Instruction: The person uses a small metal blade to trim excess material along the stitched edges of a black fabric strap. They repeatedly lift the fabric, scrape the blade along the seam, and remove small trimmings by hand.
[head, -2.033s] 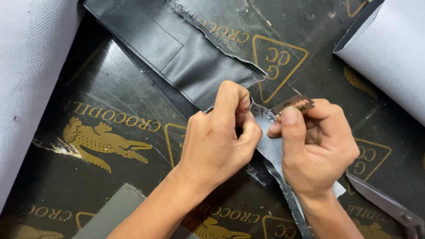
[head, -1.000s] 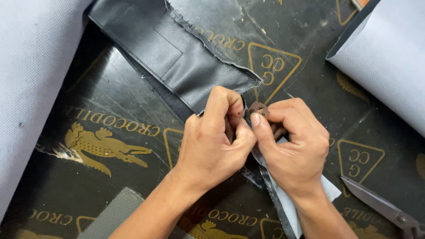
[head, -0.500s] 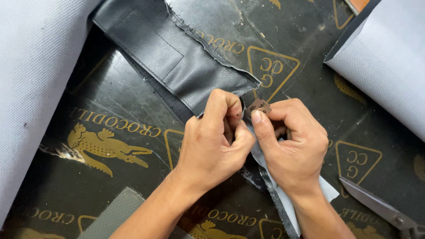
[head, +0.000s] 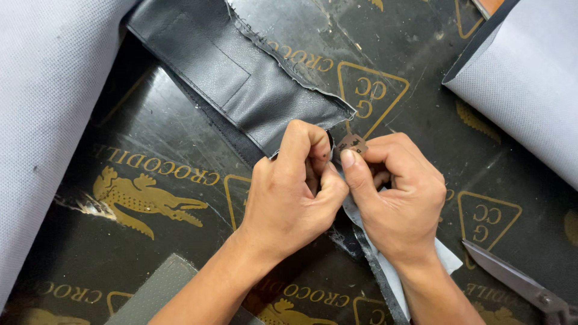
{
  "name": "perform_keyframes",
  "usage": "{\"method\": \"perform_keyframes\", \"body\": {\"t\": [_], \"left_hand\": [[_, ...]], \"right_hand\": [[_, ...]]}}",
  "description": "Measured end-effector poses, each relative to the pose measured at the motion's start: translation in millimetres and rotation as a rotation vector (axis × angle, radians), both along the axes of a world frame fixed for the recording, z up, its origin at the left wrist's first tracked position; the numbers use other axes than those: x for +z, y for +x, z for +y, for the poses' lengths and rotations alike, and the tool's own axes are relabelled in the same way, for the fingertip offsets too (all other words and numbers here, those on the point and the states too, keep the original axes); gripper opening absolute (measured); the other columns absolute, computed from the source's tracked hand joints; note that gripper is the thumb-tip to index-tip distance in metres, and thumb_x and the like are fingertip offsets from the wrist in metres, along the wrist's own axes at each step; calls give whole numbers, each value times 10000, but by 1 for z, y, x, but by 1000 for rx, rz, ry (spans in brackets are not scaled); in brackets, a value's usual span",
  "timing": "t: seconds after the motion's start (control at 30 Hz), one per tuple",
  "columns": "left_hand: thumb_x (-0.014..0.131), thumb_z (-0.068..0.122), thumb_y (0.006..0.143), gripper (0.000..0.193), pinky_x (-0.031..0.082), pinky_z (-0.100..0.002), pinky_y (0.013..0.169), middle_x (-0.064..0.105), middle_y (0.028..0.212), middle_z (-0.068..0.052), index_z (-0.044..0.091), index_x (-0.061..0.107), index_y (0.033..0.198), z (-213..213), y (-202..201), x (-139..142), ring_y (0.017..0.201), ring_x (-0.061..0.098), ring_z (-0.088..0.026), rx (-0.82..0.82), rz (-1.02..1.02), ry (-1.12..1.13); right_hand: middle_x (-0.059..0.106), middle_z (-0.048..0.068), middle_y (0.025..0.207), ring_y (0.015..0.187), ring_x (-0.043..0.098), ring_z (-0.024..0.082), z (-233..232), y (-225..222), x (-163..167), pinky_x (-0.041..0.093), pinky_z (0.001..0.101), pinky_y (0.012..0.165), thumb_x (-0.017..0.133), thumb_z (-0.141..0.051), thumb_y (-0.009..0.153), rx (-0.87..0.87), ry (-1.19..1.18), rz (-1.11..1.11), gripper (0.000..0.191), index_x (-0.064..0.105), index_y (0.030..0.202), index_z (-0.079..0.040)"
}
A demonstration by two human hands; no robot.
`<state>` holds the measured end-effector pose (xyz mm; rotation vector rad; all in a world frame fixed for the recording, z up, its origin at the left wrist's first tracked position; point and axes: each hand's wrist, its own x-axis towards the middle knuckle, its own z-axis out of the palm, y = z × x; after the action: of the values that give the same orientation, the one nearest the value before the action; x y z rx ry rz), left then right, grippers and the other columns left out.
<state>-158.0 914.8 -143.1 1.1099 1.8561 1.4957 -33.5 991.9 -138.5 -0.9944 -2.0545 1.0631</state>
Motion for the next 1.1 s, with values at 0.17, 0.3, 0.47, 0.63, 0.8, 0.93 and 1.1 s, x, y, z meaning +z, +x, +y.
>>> {"method": "perform_keyframes", "body": {"t": [0.17, 0.3, 0.47, 0.63, 0.8, 0.93, 1.1], "left_hand": [[686, -14, 879, 257, 486, -271, 471, 578, 674, -38, 62, 471, 999, 0, 0, 0, 509, 647, -97, 2, -13, -11], [677, -16, 882, 254, 483, -271, 474, 578, 670, -33, 63, 469, 1005, 0, -1, 1, 512, 649, -89, -6, -9, -12], [680, -17, 880, 258, 487, -271, 478, 576, 679, -38, 62, 468, 1005, 0, -1, 0, 518, 649, -97, -3, -5, 7], [678, -17, 878, 257, 490, -271, 477, 578, 684, -42, 59, 467, 1003, 0, 0, 0, 515, 644, -99, -2, -12, 6], [679, -15, 880, 254, 486, -272, 474, 578, 675, -39, 60, 469, 1000, 0, -1, 0, 509, 641, -101, -3, -15, -7], [675, -22, 876, 257, 487, -269, 481, 575, 686, -39, 59, 468, 1003, 0, 0, 0, 523, 647, -95, -3, -4, 13], [674, -38, 849, 278, 486, -259, 482, 558, 670, -33, 59, 461, 1000, -1, -1, 0, 510, 630, -87, -6, -7, 3]], "right_hand": [[680, 56, 919, 659, 551, 53, 1, -1, 0, 439, 200, 569, 752, -29, 956, 9, -14, -14, 87, 696, 923, 28], [678, 55, 943, 703, 561, 54, 0, -2, 0, 455, 203, 602, 760, -33, 985, -7, 9, 13, 111, 683, 935, 30], [676, 55, 921, 656, 548, 51, 0, -1, 0, 436, 204, 572, 759, -34, 961, -9, -3, -12, 111, 683, 914, 32], [670, 53, 919, 670, 544, 55, 1, -2, 0, 438, 205, 582, 762, -39, 966, -9, -5, 3, 121, 677, 913, 28], [669, 47, 911, 674, 541, 52, 1, -2, 1, 438, 205, 587, 762, -41, 966, 2, -12, -6, 114, 684, 916, 26], [679, 45, 917, 665, 539, 46, 1, -1, 0, 432, 203, 577, 759, -39, 960, -10, -20, -14, 100, 695, 915, 22], [661, 44, 935, 709, 525, 51, -1, 4, -4, 427, 197, 607, 744, -47, 1005, -42, -45, 34, 116, 681, 951, 34]]}}
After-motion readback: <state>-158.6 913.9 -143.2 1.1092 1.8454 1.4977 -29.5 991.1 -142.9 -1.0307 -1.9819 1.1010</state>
